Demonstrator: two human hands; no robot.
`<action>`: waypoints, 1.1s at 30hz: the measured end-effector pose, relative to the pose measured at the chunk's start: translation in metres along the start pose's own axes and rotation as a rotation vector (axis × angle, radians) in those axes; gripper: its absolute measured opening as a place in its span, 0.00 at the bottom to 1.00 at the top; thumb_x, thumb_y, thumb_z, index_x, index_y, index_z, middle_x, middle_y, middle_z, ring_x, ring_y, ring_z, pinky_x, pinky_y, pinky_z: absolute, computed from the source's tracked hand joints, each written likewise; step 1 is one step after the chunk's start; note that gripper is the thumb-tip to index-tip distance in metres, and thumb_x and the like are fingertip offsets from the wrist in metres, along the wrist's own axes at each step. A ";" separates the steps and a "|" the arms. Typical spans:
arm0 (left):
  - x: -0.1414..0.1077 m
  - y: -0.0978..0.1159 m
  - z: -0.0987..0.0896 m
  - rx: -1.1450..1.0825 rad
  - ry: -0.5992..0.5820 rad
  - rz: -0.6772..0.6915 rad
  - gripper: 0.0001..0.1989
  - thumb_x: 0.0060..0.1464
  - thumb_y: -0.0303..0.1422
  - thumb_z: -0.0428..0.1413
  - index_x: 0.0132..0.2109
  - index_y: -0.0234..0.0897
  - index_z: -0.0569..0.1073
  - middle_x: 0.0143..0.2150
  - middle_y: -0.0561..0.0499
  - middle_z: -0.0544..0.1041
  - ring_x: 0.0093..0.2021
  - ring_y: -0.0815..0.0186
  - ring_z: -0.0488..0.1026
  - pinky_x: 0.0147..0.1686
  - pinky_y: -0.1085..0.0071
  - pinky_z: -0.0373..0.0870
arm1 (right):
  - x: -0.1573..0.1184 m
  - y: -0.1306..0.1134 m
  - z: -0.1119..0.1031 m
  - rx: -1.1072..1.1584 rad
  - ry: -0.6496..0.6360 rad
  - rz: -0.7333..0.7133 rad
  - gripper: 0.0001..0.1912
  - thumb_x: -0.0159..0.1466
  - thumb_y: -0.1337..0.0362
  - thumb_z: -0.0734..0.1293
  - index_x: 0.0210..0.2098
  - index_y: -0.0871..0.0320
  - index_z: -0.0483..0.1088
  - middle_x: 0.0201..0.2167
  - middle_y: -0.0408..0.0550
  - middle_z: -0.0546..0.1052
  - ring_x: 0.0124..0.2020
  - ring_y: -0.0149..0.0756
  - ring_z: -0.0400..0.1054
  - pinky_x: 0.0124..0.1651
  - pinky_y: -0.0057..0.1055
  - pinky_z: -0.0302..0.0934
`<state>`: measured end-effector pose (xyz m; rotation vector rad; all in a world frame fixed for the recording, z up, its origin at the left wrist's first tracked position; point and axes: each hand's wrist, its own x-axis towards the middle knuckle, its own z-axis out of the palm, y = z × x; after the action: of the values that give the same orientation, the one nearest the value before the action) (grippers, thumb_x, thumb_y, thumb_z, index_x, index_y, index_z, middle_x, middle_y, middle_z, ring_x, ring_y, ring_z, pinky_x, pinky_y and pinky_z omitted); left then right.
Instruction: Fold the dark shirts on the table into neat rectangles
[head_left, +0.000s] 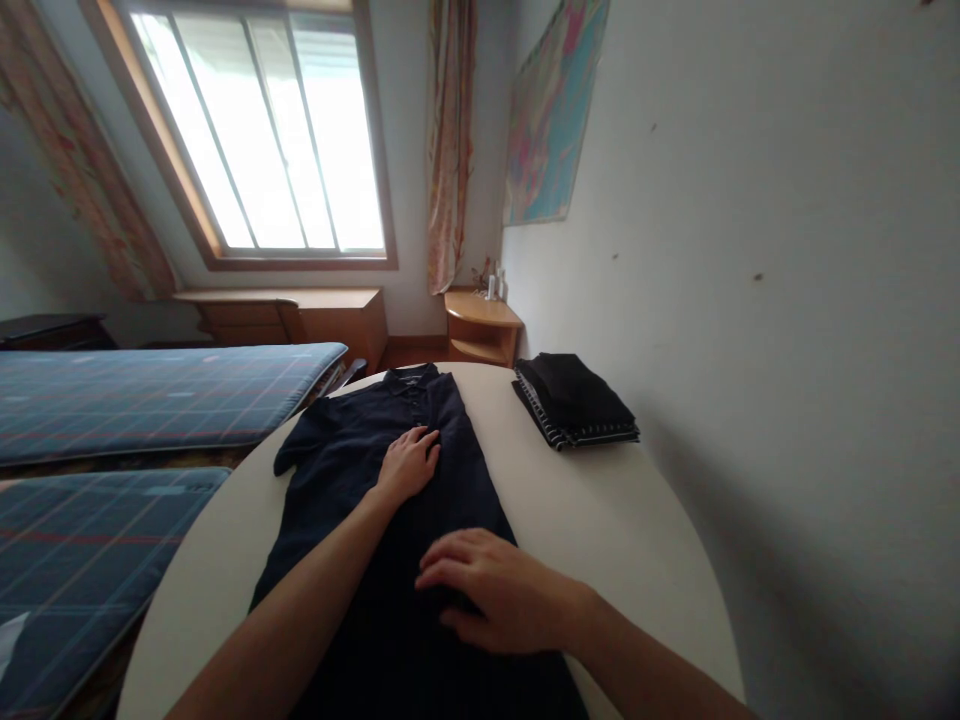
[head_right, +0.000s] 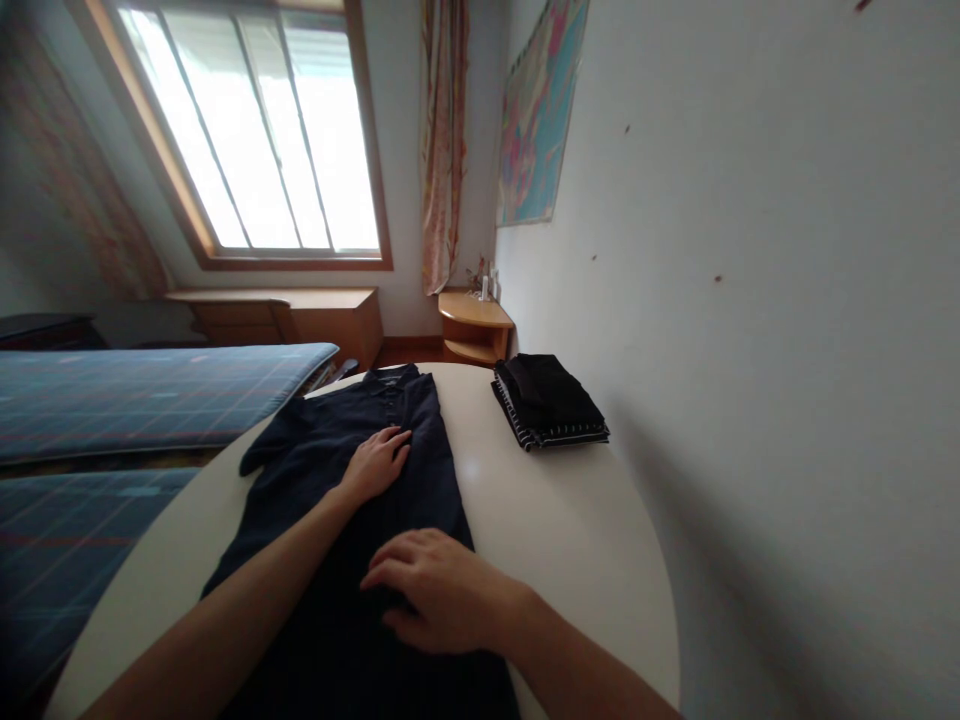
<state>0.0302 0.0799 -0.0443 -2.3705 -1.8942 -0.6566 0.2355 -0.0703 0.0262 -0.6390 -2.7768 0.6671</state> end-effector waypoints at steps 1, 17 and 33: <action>0.000 0.001 0.000 0.009 -0.006 -0.003 0.20 0.66 0.38 0.49 0.61 0.43 0.72 0.64 0.46 0.69 0.64 0.56 0.65 0.62 0.58 0.62 | 0.000 0.004 -0.001 -0.029 0.072 0.076 0.29 0.66 0.59 0.65 0.65 0.56 0.62 0.66 0.53 0.64 0.67 0.43 0.55 0.69 0.41 0.47; -0.004 0.011 0.012 0.116 -0.122 0.014 0.27 0.66 0.38 0.43 0.69 0.34 0.60 0.72 0.43 0.57 0.71 0.52 0.53 0.66 0.56 0.53 | 0.007 0.022 -0.016 -0.123 0.022 0.436 0.36 0.69 0.39 0.52 0.63 0.57 0.65 0.60 0.59 0.70 0.61 0.53 0.61 0.62 0.50 0.53; 0.011 0.081 0.025 -0.030 -0.140 0.113 0.27 0.65 0.35 0.43 0.69 0.36 0.59 0.71 0.44 0.59 0.71 0.55 0.53 0.66 0.55 0.54 | 0.068 0.174 -0.033 -0.126 0.273 1.079 0.37 0.73 0.48 0.44 0.72 0.65 0.44 0.74 0.55 0.44 0.73 0.50 0.37 0.71 0.48 0.34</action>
<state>0.1153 0.0764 -0.0446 -2.5824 -1.7947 -0.5276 0.2484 0.1132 -0.0207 -2.0966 -2.0522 0.4847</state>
